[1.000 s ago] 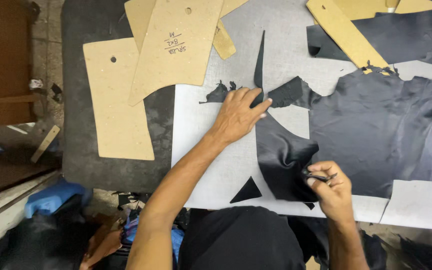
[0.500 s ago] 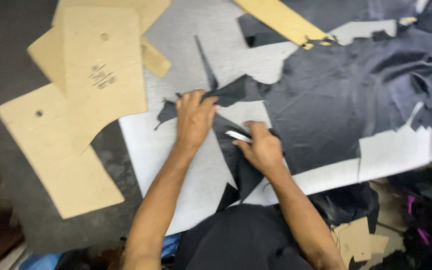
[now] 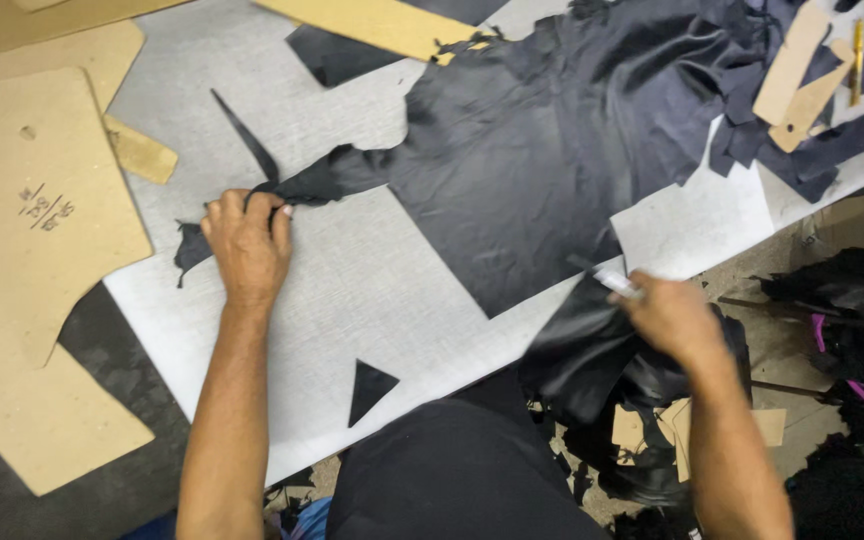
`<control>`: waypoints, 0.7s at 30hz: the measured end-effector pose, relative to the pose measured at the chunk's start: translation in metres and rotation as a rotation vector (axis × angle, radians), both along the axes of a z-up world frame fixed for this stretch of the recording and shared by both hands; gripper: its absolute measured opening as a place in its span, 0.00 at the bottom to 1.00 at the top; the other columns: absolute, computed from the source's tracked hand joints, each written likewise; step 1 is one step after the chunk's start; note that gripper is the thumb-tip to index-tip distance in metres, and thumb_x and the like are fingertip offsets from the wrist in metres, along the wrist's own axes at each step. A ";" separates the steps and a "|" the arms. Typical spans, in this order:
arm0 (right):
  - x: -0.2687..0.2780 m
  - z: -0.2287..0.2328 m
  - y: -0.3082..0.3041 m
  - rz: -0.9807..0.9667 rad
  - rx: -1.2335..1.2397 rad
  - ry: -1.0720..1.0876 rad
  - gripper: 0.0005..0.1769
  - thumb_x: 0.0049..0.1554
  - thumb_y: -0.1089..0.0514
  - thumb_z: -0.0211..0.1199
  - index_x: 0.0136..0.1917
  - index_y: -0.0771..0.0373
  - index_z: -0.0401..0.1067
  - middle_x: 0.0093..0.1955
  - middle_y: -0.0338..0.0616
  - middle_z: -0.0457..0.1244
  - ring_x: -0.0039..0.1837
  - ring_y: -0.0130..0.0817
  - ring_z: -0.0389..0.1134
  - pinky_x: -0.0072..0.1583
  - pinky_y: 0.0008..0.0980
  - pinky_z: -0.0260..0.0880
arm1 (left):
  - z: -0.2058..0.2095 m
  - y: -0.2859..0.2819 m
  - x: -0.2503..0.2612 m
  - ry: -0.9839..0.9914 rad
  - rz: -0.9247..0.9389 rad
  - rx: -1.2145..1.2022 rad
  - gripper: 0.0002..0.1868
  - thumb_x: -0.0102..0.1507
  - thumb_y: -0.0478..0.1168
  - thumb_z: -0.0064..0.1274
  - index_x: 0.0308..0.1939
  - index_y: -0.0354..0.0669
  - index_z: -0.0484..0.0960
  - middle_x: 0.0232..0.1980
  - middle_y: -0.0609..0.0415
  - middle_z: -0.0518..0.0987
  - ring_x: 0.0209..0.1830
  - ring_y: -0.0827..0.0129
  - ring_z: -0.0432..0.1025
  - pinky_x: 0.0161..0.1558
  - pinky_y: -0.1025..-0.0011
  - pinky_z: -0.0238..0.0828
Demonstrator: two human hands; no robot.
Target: The person uses a cardboard template and a rotary cutter to cut shapes from a large piece of black fabric on a white table. They repeatedly position the template, cut around it, remove the template, and set the cut fabric pieces aside.
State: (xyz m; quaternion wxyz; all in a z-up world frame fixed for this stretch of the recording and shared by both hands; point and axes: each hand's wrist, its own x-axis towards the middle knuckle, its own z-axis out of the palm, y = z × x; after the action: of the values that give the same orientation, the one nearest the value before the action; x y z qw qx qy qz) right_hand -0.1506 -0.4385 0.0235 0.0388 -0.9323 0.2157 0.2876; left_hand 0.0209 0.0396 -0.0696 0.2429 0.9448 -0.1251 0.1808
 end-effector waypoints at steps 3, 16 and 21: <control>0.021 0.022 -0.127 0.035 -0.290 -0.577 0.14 0.66 0.49 0.69 0.55 0.61 0.79 0.42 0.62 0.69 0.50 0.60 0.71 0.53 0.53 0.70 | -0.003 -0.005 0.004 0.044 0.047 0.036 0.05 0.65 0.37 0.65 0.42 0.42 0.84 0.44 0.49 0.75 0.48 0.55 0.68 0.54 0.56 0.62; 0.036 -0.070 -0.066 0.134 0.417 -0.342 0.22 0.52 0.42 0.69 0.42 0.65 0.76 0.36 0.56 0.69 0.40 0.54 0.71 0.45 0.49 0.70 | 0.012 -0.054 0.003 0.183 0.335 0.194 0.06 0.69 0.35 0.59 0.41 0.35 0.80 0.42 0.40 0.77 0.40 0.43 0.74 0.42 0.50 0.71; 0.036 -0.084 -0.077 -0.029 0.674 -0.200 0.14 0.54 0.51 0.66 0.37 0.65 0.74 0.25 0.50 0.63 0.29 0.41 0.63 0.37 0.42 0.63 | 0.029 -0.053 -0.005 0.289 0.438 0.208 0.07 0.66 0.36 0.58 0.39 0.35 0.80 0.41 0.37 0.78 0.38 0.42 0.75 0.41 0.50 0.71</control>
State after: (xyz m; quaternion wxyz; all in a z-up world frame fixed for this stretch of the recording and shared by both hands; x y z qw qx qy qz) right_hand -0.1143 -0.5155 -0.0601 0.3695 -0.8875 0.1168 0.2494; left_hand 0.0159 -0.0133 -0.0405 0.1149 0.9852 0.1002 0.0785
